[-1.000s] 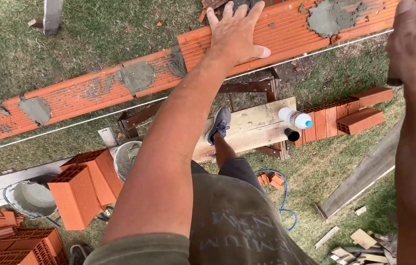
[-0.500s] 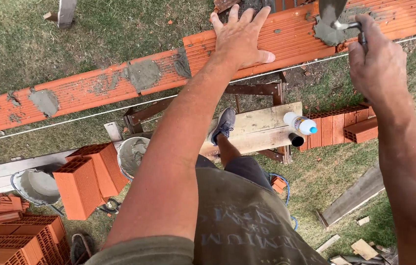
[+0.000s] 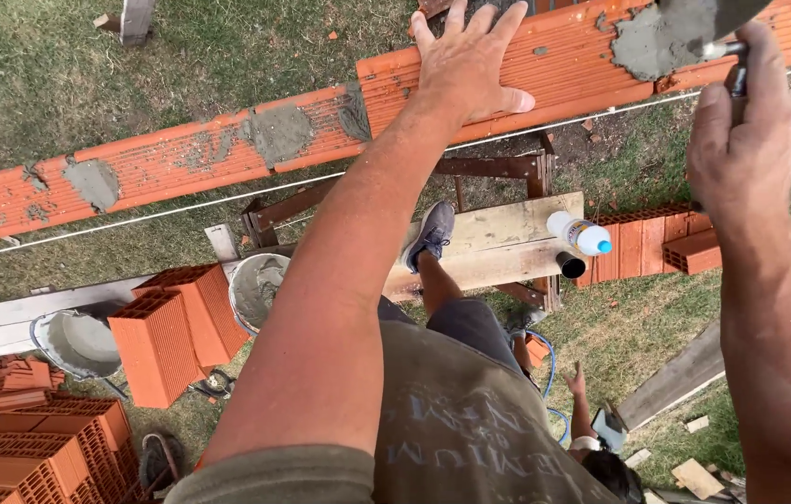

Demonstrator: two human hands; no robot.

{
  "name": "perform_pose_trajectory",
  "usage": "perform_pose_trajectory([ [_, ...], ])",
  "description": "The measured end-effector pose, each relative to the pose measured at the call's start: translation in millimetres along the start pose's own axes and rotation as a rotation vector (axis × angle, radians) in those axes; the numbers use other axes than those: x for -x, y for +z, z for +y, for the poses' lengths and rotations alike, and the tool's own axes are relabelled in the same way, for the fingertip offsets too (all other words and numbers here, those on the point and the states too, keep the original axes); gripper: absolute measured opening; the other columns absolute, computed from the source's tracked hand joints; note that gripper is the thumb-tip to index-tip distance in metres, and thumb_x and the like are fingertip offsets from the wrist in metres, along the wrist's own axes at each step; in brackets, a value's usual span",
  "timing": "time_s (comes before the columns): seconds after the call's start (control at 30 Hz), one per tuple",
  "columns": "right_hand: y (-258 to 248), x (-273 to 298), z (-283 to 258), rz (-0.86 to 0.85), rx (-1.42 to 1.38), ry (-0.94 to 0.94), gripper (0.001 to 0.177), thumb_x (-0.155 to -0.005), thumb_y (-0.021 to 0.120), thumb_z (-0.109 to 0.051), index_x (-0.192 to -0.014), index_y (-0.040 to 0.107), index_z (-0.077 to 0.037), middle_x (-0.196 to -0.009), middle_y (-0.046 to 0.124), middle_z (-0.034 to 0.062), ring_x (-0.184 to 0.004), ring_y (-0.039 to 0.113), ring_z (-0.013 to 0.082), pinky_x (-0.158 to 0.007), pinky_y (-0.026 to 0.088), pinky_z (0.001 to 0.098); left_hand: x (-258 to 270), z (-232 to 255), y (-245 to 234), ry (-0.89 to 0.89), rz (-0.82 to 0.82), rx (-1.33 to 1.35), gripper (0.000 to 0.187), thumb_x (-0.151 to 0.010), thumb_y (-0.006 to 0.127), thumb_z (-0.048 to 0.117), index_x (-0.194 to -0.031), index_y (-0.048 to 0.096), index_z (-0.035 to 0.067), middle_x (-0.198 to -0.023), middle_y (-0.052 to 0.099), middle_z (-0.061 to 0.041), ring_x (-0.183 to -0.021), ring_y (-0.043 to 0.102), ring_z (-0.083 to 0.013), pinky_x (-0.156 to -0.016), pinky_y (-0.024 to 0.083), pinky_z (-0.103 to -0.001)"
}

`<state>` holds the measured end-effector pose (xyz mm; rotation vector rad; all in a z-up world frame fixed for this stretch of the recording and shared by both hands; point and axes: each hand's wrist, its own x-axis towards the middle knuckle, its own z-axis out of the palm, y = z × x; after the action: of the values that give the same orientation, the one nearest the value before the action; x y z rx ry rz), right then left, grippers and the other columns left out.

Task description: The person places a red brick onto a bed of mortar on a partially built wall. Using a trowel, they scoop mortar from a bucket and apply it to the top surface of the brick, spreading it evenly. They then use the trowel to scrape away excess mortar from the joints and smooth the surface.

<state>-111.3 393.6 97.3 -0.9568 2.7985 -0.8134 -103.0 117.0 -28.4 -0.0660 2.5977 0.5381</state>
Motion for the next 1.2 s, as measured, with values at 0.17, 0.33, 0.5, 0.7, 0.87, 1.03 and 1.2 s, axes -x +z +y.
perform_pose_trajectory([
  [0.17, 13.5, -1.5, -10.9, -0.294, 0.082, 0.408, 0.044, -0.114, 0.048, -0.003, -0.158, 0.045, -0.002, -0.077, 0.058, 0.018, -0.057, 0.055, 0.0299, -0.05, 0.05, 0.0459, 5.0, 5.1, -5.5, -0.024, -0.034, 0.022, 0.11, -0.084, 0.08, 0.079, -0.158, 0.012, 0.034, -0.167, 0.024, -0.003, -0.154, 0.008, -0.0357, -0.115, 0.001, -0.075],
  [0.33, -4.8, 24.2, -28.9, -0.024, 0.013, 0.097, 0.038, -0.124, 0.049, -0.006, -0.155, 0.054, 0.014, -0.089, 0.043, 0.0105, -0.066, 0.041, 0.0214, -0.06, 0.036, 0.0412, -1.8, -2.9, 7.5, 0.018, 0.065, 0.009, 0.114, -0.085, 0.085, 0.081, -0.158, 0.011, 0.033, -0.166, 0.026, -0.007, -0.153, 0.011, -0.0381, -0.113, 0.0, -0.08],
  [0.5, 15.0, 51.9, -60.3, -0.262, 0.028, 0.416, 0.042, -0.116, 0.05, -0.012, -0.157, 0.051, -0.003, -0.101, 0.065, 0.023, -0.075, 0.06, 0.0379, -0.062, 0.047, 0.0544, 47.2, -38.0, -40.8, 0.104, 0.113, -0.021, 0.115, -0.085, 0.092, 0.06, -0.159, 0.013, 0.023, -0.168, 0.028, 0.002, -0.153, 0.023, -0.0268, -0.12, 0.008, -0.062],
  [0.7, 70.7, 50.5, -106.0, -0.466, 0.091, 0.409, 0.05, -0.106, 0.051, -0.02, -0.156, 0.048, -0.017, -0.089, 0.071, 0.021, -0.071, 0.066, 0.048, -0.069, 0.05, 0.0591, 97.0, -96.9, -50.0, -0.018, -0.228, -0.007, 0.118, -0.086, 0.087, 0.046, -0.162, 0.002, 0.014, -0.172, 0.004, -0.004, -0.158, 0.004, -0.0259, -0.122, 0.005, -0.062],
  [0.87, 47.8, 31.1, -161.2, -0.129, -0.085, 0.151, 0.047, -0.117, 0.043, -0.023, -0.154, 0.049, 0.005, -0.085, 0.058, 0.0137, -0.064, 0.057, 0.0261, -0.06, 0.048, 0.0419, 98.5, -96.5, -30.6, -0.008, -0.203, -0.003, 0.126, -0.085, 0.092, 0.041, -0.162, -0.004, 0.015, -0.172, -0.002, -0.002, -0.159, 0.004, -0.0285, -0.122, 0.006, -0.066],
  [1.03, 73.0, 7.6, -159.4, 0.026, -0.158, 0.072, 0.06, -0.122, 0.034, -0.036, -0.16, 0.04, 0.01, -0.085, 0.046, 0.0105, -0.061, 0.044, 0.0173, -0.05, 0.041, 0.0329, 97.7, -97.3, -33.5, -0.019, -0.194, 0.023, 0.127, -0.088, 0.092, 0.039, -0.163, -0.008, 0.018, -0.172, -0.01, 0.003, -0.16, -0.001, -0.0313, -0.119, 0.005, -0.072],
  [1.2, 60.5, -9.2, -154.4, -0.21, 0.018, 0.169, 0.039, -0.115, 0.048, 0.009, -0.154, 0.046, 0.011, -0.078, 0.058, 0.0145, -0.046, 0.045, 0.0186, -0.03, 0.039, 0.0296, 104.2, -95.2, -42.7, -0.038, -0.246, 0.076, 0.125, -0.091, 0.089, 0.037, -0.162, -0.012, 0.019, -0.171, -0.015, 0.005, -0.16, -0.003, -0.0353, -0.116, 0.005, -0.078],
])
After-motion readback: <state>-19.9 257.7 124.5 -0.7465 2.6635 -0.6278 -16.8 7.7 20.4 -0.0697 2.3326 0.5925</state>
